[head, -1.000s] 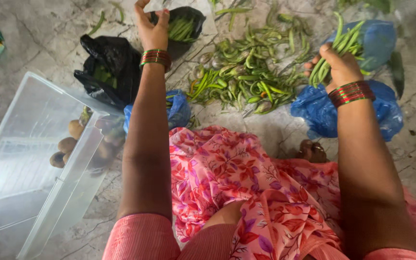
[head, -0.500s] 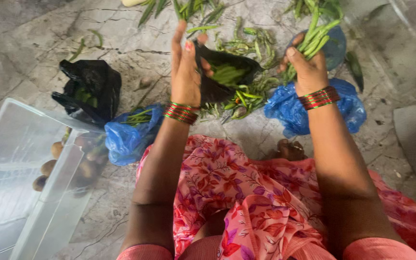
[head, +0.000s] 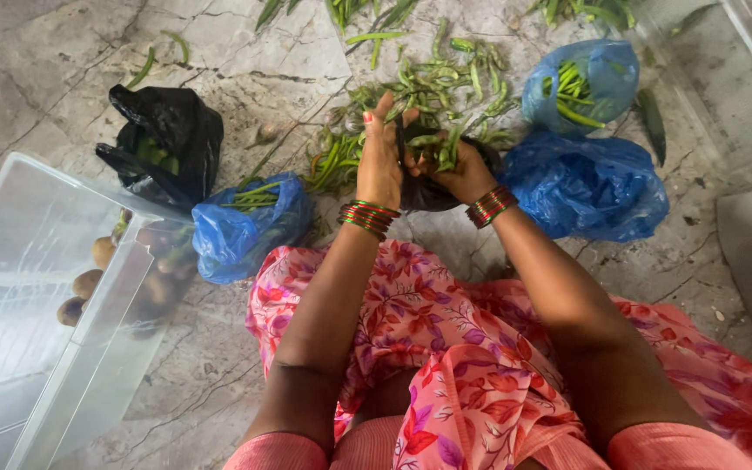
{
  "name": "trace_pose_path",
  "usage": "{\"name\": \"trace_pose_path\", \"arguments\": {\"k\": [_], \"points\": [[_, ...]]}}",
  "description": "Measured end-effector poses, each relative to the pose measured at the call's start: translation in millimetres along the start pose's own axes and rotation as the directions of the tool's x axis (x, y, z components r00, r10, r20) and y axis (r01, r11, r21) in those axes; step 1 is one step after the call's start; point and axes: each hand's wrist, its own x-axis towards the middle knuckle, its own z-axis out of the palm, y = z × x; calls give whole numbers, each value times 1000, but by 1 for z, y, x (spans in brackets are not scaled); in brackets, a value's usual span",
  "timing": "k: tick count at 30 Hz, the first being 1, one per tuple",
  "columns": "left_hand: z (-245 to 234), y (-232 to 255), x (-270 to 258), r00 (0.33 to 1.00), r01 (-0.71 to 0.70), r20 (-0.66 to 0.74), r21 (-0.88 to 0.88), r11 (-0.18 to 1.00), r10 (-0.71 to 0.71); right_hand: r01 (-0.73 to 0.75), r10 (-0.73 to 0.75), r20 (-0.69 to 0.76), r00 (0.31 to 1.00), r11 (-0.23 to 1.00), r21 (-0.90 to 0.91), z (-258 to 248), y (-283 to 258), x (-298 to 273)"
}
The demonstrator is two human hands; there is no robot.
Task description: The person sits on the floor and sorts green beans and other vegetables by hand, placing them into separate plastic bags. The person handles the vegetables one at a time and arranges them into piles and bags.
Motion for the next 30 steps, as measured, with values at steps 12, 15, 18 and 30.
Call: {"name": "trace_pose_path", "arguments": {"k": [12,15,18,30], "points": [[-13,9,1,993,-2,-115,286,958,37,125,154,160,975,219,-968,2,-41,20],[-12,-1,-4,993,-19,-90,513,858,76,171,163,173,971,26,-985,16,-24,24],[-4,-18,-11,910,-361,155,751,552,384,205,155,193,969,-66,-977,30,-18,34],[-8,-8,-11,946,-320,218,490,811,241,160,96,307,947,687,-709,-40,-74,27]]}}
